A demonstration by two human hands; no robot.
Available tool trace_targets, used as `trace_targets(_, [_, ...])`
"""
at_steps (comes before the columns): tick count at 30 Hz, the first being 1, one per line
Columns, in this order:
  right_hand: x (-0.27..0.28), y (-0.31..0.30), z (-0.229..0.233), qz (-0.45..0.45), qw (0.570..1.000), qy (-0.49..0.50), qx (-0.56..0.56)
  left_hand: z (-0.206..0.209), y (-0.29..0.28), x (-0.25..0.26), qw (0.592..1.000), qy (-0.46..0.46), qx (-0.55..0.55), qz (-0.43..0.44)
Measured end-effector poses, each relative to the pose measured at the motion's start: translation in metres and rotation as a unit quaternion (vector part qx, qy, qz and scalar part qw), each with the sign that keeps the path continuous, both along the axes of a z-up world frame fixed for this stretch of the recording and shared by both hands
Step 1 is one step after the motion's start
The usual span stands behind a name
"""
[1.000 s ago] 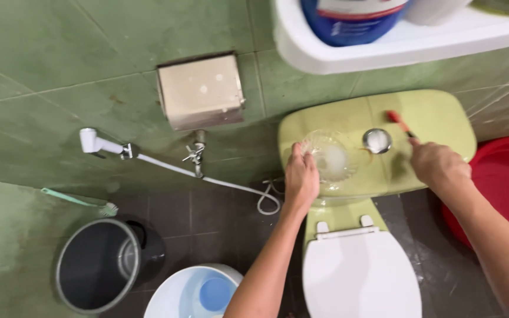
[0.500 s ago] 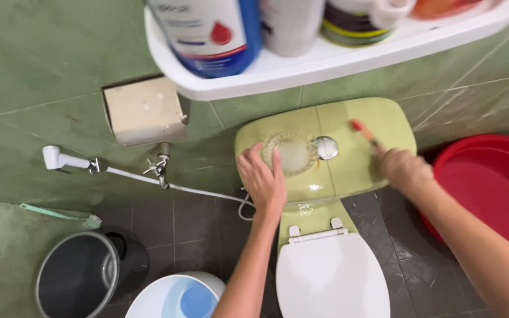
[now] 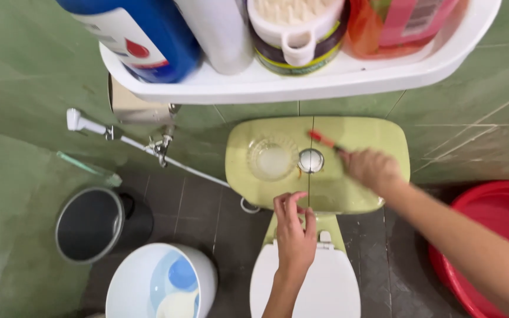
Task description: Scrubbing and rinsing the exterior of a toilet tank using a small brush and water.
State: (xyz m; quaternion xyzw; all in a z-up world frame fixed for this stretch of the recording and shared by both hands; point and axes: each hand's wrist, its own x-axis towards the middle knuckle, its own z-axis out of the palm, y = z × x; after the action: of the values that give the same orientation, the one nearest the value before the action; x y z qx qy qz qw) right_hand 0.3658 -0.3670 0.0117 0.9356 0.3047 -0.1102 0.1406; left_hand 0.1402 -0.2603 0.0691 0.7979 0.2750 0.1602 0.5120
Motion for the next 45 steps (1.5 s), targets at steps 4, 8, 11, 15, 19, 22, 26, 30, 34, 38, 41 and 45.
trace_targets(4, [0.038, -0.002, -0.052, 0.117, 0.987, -0.107, 0.016, 0.000, -0.013, 0.007, 0.998, -0.023, 0.054, 0.002])
trace_targets(8, [0.042, 0.006, -0.053, 0.207, 0.962, -0.172, 0.046, 0.003, -0.014, 0.016, 0.999, -0.013, 0.039, 0.016])
trace_targets(11, [0.052, 0.011, -0.067, 0.214, 0.958, -0.179, 0.068, 0.009, -0.013, 0.022, 0.999, -0.006, 0.035, 0.020])
trace_targets(15, [0.070, 0.019, -0.068, 0.107, 0.981, -0.097, 0.128, 0.010, -0.016, 0.017, 0.999, 0.004, 0.017, 0.033])
trace_targets(19, [0.046, 0.027, -0.056, 0.036, 0.990, -0.038, 0.133, 0.006, -0.014, 0.020, 0.999, -0.004, 0.016, 0.035])
trace_targets(22, [0.050, -0.012, -0.062, 0.162, 0.963, -0.171, 0.131, 0.007, -0.017, 0.023, 0.999, 0.009, -0.004, 0.037])
trace_targets(26, [0.024, -0.055, -0.060, 0.182, 0.966, -0.179, 0.029, -0.004, -0.025, 0.031, 0.999, 0.007, 0.038, 0.023])
trace_targets(30, [0.023, -0.062, -0.013, 0.050, 0.996, -0.051, 0.054, 0.002, -0.035, 0.044, 0.998, 0.000, 0.056, -0.002])
trace_targets(34, [0.035, -0.074, -0.013, 0.031, 0.997, 0.016, 0.066, 0.004, -0.045, 0.041, 0.999, 0.015, 0.047, -0.011])
trace_targets(38, [0.042, -0.089, -0.038, 0.147, 0.985, -0.086, 0.022, -0.010, -0.056, 0.038, 0.999, 0.017, 0.029, -0.011])
trace_targets(41, [0.041, -0.076, -0.063, 0.164, 0.967, -0.164, 0.103, 0.000, -0.055, 0.044, 0.999, 0.012, 0.029, -0.010])
trace_targets(45, [0.006, -0.079, -0.080, 0.224, 0.895, -0.358, 0.142, -0.002, -0.059, 0.041, 1.000, -0.002, 0.006, -0.006])
